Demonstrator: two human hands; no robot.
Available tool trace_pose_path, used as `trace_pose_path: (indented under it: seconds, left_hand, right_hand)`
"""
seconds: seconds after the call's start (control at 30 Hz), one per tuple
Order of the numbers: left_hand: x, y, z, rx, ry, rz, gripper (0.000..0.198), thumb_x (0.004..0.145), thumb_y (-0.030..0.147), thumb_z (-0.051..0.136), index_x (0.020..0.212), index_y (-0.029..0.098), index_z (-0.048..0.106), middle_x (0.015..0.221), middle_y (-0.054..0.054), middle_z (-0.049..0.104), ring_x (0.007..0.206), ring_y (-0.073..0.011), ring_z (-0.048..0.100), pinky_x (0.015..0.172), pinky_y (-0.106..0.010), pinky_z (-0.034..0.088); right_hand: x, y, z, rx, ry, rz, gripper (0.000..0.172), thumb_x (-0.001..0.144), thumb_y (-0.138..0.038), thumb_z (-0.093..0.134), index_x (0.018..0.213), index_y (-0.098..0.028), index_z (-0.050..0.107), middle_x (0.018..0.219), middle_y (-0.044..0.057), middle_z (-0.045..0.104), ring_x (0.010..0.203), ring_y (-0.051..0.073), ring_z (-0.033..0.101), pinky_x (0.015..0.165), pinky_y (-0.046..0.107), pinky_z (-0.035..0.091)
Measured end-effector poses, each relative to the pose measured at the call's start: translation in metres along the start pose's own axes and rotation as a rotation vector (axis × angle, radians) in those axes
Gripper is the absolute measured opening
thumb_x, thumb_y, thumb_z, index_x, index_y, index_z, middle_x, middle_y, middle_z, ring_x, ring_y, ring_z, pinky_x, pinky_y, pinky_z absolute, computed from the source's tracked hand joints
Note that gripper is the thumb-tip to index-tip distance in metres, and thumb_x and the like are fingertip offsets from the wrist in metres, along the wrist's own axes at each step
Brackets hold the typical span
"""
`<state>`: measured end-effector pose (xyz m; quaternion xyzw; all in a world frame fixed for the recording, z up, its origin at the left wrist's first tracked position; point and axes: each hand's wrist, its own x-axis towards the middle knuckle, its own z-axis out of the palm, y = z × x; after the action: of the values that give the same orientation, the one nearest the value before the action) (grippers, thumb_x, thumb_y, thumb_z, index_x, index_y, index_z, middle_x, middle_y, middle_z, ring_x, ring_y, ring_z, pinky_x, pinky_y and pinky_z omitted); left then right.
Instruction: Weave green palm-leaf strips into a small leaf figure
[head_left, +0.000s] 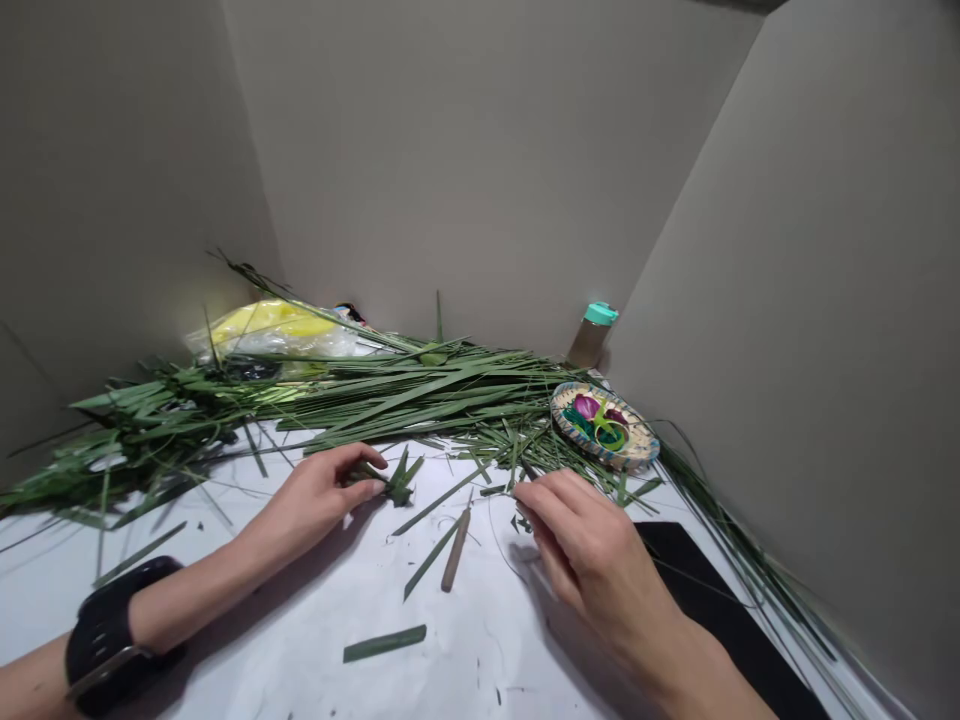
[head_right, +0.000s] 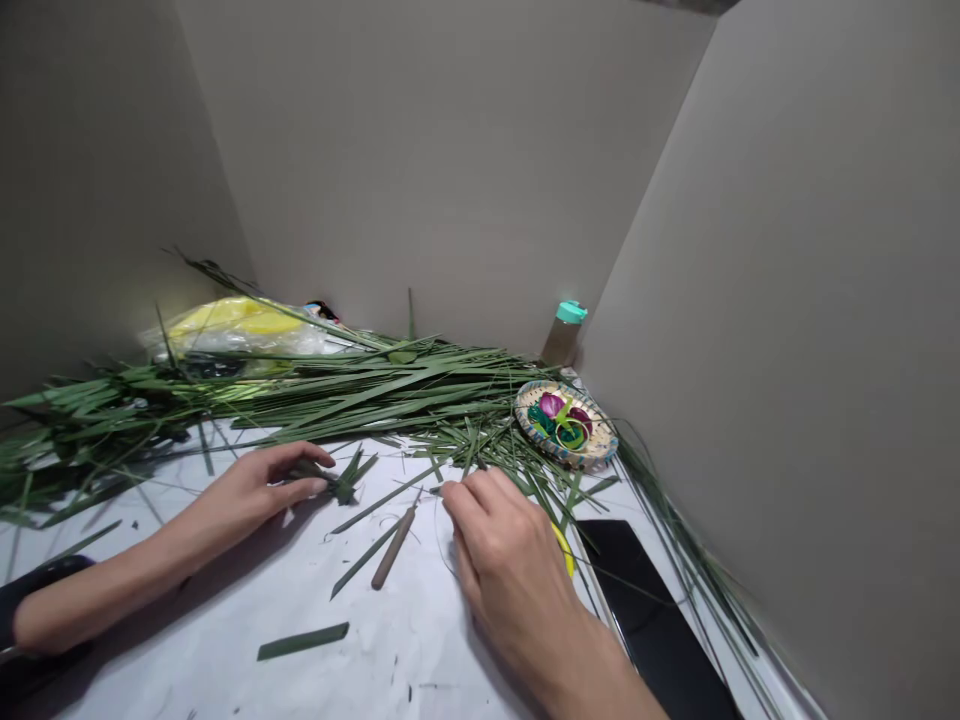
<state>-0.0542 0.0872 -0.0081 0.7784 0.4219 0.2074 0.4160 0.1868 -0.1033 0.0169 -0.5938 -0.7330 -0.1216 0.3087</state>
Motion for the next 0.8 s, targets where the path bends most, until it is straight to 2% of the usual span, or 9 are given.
trace_pose_path:
  seconds: [0.13,0.3,0.43,0.53,0.67,0.73,0.8]
  left_hand:
    - [-0.01,0.008,0.002,-0.054,-0.002,0.057,0.022,0.097,0.04,0.07,0.094,0.018,0.069,0.072,0.005,0.063,0.058,-0.0133,0.057,0.056,-0.029,0.05]
    - [-0.035,0.038,-0.004,-0.168,0.063,0.186,0.028,0.086,0.051,0.078,0.087,0.023,0.077,0.084,-0.001,0.076,0.077,-0.0194,0.068,0.07,-0.032,0.052]
    - [-0.057,0.061,-0.002,-0.244,0.105,0.29,0.014,0.082,0.047,0.081,0.078,0.035,0.081,0.079,0.003,0.077,0.076,-0.017,0.069,0.072,-0.023,0.05]
    - [-0.07,0.069,0.0,-0.268,0.081,0.38,0.005,0.085,0.041,0.08,0.08,0.039,0.082,0.076,0.004,0.076,0.074,-0.0166,0.069,0.07,-0.023,0.051]
    - [-0.082,0.072,0.004,-0.309,0.061,0.5,0.015,0.087,0.029,0.078,0.091,0.042,0.084,0.077,0.001,0.077,0.078,-0.0234,0.07,0.075,-0.034,0.056]
    - [-0.086,0.078,0.007,-0.379,0.103,0.478,0.013,0.084,0.033,0.08,0.094,0.038,0.085,0.074,-0.004,0.076,0.079,-0.0289,0.069,0.073,-0.041,0.057]
    - [-0.091,0.086,0.011,-0.468,0.146,0.399,0.021,0.078,0.041,0.083,0.097,0.032,0.085,0.071,-0.008,0.075,0.082,-0.0344,0.068,0.072,-0.045,0.058]
  right_hand:
    - [0.0,-0.008,0.0,0.053,0.013,0.004,0.034,0.096,0.002,0.039,0.104,-0.011,0.07,0.089,0.012,0.071,0.079,0.025,0.066,0.068,0.037,0.055]
    - [0.001,-0.017,-0.007,0.137,0.092,0.102,0.026,0.1,-0.005,0.045,0.109,-0.012,0.068,0.088,0.009,0.072,0.078,0.022,0.069,0.067,0.033,0.053]
    - [0.004,-0.022,-0.019,0.21,0.108,0.228,0.02,0.103,-0.012,0.049,0.104,-0.017,0.069,0.088,0.005,0.074,0.076,0.017,0.07,0.068,0.028,0.053]
    - [0.005,-0.026,-0.03,0.257,0.104,0.296,0.016,0.105,-0.02,0.053,0.103,-0.021,0.069,0.089,0.001,0.075,0.076,0.014,0.07,0.069,0.025,0.052]
    - [0.005,-0.033,-0.043,0.433,0.026,0.398,0.017,0.105,-0.036,0.058,0.1,-0.025,0.07,0.083,-0.002,0.072,0.068,0.014,0.064,0.057,0.024,0.046]
    - [0.006,-0.038,-0.047,0.515,0.009,0.411,0.017,0.102,-0.039,0.062,0.1,-0.025,0.071,0.081,-0.003,0.068,0.063,0.013,0.057,0.054,0.025,0.042]
    - [0.008,-0.042,-0.049,0.557,-0.011,0.39,0.014,0.098,-0.037,0.065,0.098,-0.024,0.071,0.078,-0.004,0.064,0.061,0.012,0.051,0.053,0.025,0.039]
